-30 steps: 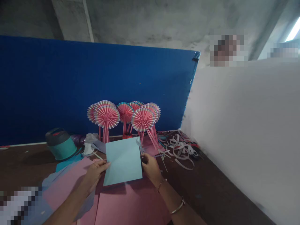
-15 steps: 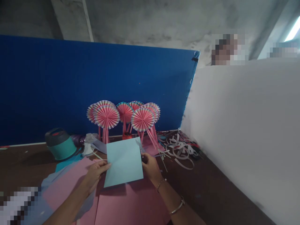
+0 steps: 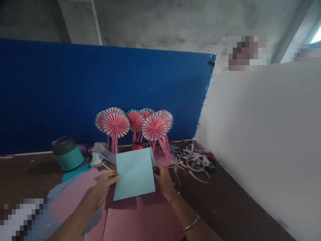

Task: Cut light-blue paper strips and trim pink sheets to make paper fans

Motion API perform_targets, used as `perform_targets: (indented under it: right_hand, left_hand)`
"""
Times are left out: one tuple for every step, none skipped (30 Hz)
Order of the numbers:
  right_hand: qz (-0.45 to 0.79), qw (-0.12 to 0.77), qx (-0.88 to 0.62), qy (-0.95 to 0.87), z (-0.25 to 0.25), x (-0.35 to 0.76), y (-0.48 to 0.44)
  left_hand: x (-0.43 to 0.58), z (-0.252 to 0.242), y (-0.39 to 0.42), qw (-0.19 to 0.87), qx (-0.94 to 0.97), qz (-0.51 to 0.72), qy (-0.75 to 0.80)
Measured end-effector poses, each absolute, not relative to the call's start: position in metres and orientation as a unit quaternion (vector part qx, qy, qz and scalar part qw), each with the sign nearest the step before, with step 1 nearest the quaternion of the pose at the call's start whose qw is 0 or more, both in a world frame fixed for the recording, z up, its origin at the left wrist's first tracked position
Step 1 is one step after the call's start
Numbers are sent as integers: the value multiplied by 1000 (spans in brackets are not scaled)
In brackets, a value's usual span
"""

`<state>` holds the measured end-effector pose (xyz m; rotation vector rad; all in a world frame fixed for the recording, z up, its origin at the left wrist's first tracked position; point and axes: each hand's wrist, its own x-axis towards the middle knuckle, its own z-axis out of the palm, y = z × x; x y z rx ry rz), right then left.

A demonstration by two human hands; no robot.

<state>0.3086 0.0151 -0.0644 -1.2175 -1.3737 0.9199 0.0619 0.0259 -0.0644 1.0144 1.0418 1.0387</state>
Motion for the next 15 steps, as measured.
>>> perform_targets:
  right_hand:
    - [380, 518, -513, -570, -65, 309, 16]
    - [376, 518, -519, -567, -66, 310, 17]
    - [373, 519, -524, -564, -66, 311, 19]
    - [371, 518, -530, -560, -67, 312, 19]
    - [370, 514, -538, -557, -68, 312, 20]
    - [370, 507, -546, -555, -69, 313, 20]
    - [374, 497, -555, -553, -70, 313, 20]
    - [384, 483, -561, -551, -72, 312, 20]
    - [395, 469, -565, -552, -73, 311, 19]
    - [407, 455, -565, -555, -73, 310, 18]
    - [417, 447, -562, -557, -74, 309, 17]
    - [425, 445, -558, -557, -73, 308, 16]
    - [428, 446, -555, -557, -73, 308, 15]
    - [421, 450, -556, -558, -71, 308, 14]
    - [404, 452, -563, -562, -69, 310, 13]
  left_hand:
    - [62, -64, 26, 630, 440, 451, 454]
    - [62, -64, 25, 634, 437, 450, 453]
    - [62, -63, 25, 637, 433, 450, 452]
    - [61, -62, 26, 639, 428, 452, 451]
    - [59, -61, 27, 636, 423, 459, 454]
    - [57, -61, 29, 626, 415, 470, 465]
    - [54, -60, 31, 608, 404, 484, 482]
    - [51, -60, 34, 580, 391, 501, 509]
    - [47, -60, 38, 540, 380, 520, 542]
    - [43, -60, 41, 497, 370, 536, 573]
    - [38, -61, 45, 452, 362, 548, 604]
    - [34, -62, 48, 414, 363, 555, 624]
    - [29, -63, 51, 391, 363, 557, 636]
    - [24, -64, 54, 373, 369, 555, 646]
    - [19, -65, 56, 361, 378, 550, 652]
